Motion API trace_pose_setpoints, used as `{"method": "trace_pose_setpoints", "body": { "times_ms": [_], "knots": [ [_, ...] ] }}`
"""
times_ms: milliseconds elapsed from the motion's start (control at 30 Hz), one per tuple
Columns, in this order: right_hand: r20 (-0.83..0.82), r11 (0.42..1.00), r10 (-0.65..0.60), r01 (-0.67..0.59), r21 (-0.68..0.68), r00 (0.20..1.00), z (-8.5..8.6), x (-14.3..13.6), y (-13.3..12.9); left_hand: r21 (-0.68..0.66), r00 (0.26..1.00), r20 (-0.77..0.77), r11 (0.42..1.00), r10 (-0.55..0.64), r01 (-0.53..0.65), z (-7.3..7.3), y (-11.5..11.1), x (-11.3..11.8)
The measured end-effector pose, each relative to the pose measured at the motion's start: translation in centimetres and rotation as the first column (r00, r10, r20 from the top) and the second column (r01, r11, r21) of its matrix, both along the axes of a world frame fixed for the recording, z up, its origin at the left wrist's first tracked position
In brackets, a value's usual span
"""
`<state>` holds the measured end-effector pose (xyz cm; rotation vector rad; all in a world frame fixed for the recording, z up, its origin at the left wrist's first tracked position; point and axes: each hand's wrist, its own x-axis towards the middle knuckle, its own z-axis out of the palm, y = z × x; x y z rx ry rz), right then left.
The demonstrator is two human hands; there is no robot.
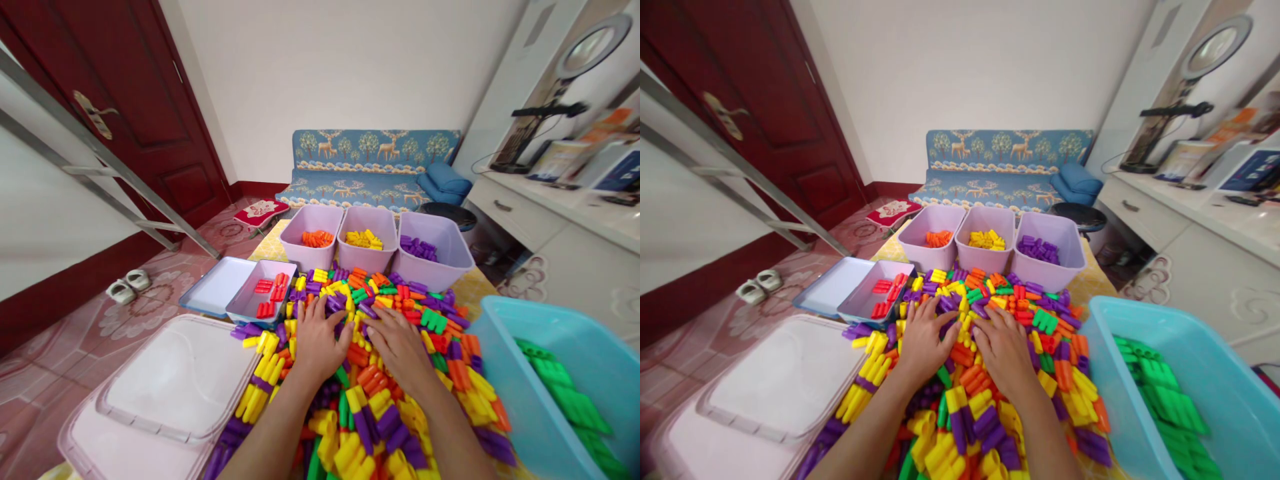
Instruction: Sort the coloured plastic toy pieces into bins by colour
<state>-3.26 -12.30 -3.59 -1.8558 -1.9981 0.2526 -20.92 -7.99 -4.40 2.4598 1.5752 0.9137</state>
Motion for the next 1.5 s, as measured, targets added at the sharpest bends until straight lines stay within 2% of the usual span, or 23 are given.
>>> {"method": "trace_pose_setpoints", "body": {
  "times_ms": [100,233,400,500,567,767,833,900,933,967,1033,1067,1100,1167,1267,1333,1367,1500],
  "knots": [
    [-0.097,1.0,0.018,-0.016,0.026,0.995,0.0,0.1,0.1,-0.005,1.0,0.031,1.0,-0.002,0.002,-0.2,0.0,0.1],
    [-0.366,0.994,0.033,0.007,0.107,0.93,0.3,0.2,0.0,0.031,0.97,0.241,0.999,-0.039,0.032,-0.5,-0.1,0.0],
    [-0.611,0.978,-0.084,0.184,0.103,0.787,0.5,-0.3,-0.2,0.027,0.855,0.513,0.997,-0.074,0.07,-1.0,0.2,0.0],
    [-0.768,0.989,-0.111,0.149,-0.02,0.63,0.5,-0.5,-0.2,-0.007,0.817,0.572,0.996,-0.07,0.09,-1.2,0.2,0.1],
    [-0.816,0.994,-0.105,0.076,-0.075,0.568,0.7,-0.2,-0.2,-0.034,0.796,0.603,0.995,-0.058,0.098,-1.1,0.0,0.0],
    [-0.739,0.978,-0.036,-0.128,-0.164,0.673,1.3,2.1,-0.5,-0.123,0.781,0.624,0.983,-0.033,0.139,-0.8,-0.4,-0.3],
    [-0.714,0.973,-0.05,-0.129,-0.194,0.698,1.8,3.4,0.0,-0.142,0.761,0.647,0.975,-0.041,0.173,-0.8,-0.4,-0.3],
    [-0.739,0.99,-0.113,0.012,-0.14,0.664,2.7,4.6,0.8,-0.152,0.731,0.682,0.972,-0.029,0.181,-1.1,-0.3,-0.3],
    [-0.789,0.989,-0.134,0.135,-0.066,0.6,3.3,5.1,1.4,-0.159,0.717,0.697,0.97,-0.021,0.182,-1.2,-0.3,-0.2],
    [-0.851,0.963,-0.122,0.268,0.023,0.511,3.9,5.5,1.9,-0.165,0.706,0.708,0.969,-0.014,0.185,-1.3,-0.2,-0.2],
    [-0.939,0.869,0.003,0.464,0.173,0.345,5.0,5.7,2.8,-0.168,0.703,0.711,0.967,-0.018,0.194,-1.4,-0.1,-0.2],
    [-0.952,0.836,0.071,0.502,0.219,0.297,5.4,5.5,3.0,-0.156,0.714,0.699,0.967,-0.036,0.201,-1.4,0.0,-0.3],
    [-0.954,0.832,0.111,0.499,0.242,0.278,5.5,5.1,3.1,-0.134,0.729,0.681,0.968,-0.065,0.212,-1.3,0.0,-0.3],
    [-0.945,0.889,0.076,0.408,0.209,0.319,5.3,3.7,2.8,-0.079,0.76,0.635,0.967,-0.139,0.243,-1.2,0.1,-0.4],
    [-0.869,0.989,-0.028,0.14,0.047,0.493,3.9,0.8,1.6,-0.032,0.773,0.601,0.961,-0.201,0.275,-1.0,0.1,-0.6],
    [-0.808,0.998,-0.044,-0.001,-0.055,0.588,3.0,-1.0,0.8,-0.042,0.769,0.608,0.958,-0.2,0.283,-1.0,0.0,-0.6],
    [-0.784,0.996,-0.045,-0.035,-0.085,0.62,2.6,-1.7,0.5,-0.052,0.765,0.612,0.956,-0.197,0.288,-1.0,-0.1,-0.6],
    [-0.707,0.994,-0.045,-0.036,-0.1,0.706,1.5,-3.2,0.1,-0.071,0.769,0.596,0.939,-0.231,0.336,-1.0,-0.2,-0.4]
  ]
}}
